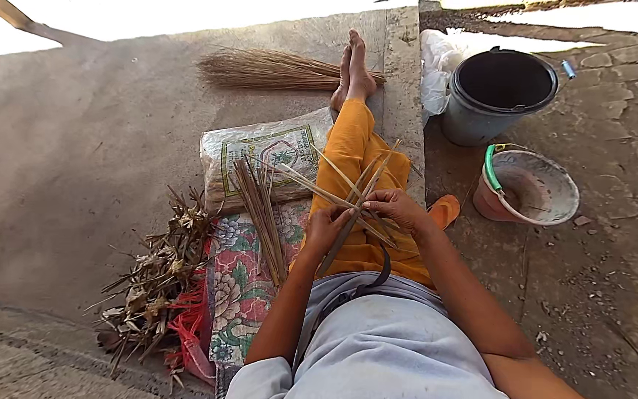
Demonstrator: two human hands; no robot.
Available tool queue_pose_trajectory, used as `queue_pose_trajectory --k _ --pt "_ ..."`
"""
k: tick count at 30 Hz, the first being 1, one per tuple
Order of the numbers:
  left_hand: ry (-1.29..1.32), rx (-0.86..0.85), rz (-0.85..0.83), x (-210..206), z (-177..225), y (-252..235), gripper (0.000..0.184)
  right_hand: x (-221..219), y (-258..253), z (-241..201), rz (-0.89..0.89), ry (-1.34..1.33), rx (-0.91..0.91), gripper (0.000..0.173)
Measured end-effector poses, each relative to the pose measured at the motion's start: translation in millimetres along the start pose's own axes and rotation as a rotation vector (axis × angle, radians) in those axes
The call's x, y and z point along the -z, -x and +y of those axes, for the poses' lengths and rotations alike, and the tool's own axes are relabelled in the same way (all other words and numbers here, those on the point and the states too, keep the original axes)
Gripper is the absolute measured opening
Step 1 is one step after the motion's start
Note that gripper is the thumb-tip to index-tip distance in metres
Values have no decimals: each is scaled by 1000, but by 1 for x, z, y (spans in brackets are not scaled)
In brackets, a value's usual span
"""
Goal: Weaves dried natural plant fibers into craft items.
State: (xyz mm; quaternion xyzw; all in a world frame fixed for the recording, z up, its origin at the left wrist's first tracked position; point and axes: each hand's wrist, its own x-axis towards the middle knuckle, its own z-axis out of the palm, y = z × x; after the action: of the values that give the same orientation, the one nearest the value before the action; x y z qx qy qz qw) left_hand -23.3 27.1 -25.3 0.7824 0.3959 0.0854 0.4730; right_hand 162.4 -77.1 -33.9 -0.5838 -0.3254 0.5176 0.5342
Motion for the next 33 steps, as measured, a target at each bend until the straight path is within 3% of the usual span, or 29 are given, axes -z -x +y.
queue_pose_trajectory --k 5,9,16,19,24,29,33 --pt "473 24 97 -13 8 2 10 -11 7 -11 -14 18 60 8" --pt "661 51 110 -16 3 2 4 -12 6 -13 8 -2 50 9" --pt "815 45 151 -13 -1 0 11 -4 5 -22 490 -319 87 9" --pt "842 -17 155 -15 -2 0 13 -2 4 -22 574 -403 83 8" --pt "860 -85 131 -20 -1 -1 15 -13 4 -16 388 -241 81 11" --pt "848 2 49 -16 0 -1 18 -10 6 -10 58 -14 144 11" --pt "871 78 1 -13 0 -4 17 -5 7 -8 -41 78 153 10"
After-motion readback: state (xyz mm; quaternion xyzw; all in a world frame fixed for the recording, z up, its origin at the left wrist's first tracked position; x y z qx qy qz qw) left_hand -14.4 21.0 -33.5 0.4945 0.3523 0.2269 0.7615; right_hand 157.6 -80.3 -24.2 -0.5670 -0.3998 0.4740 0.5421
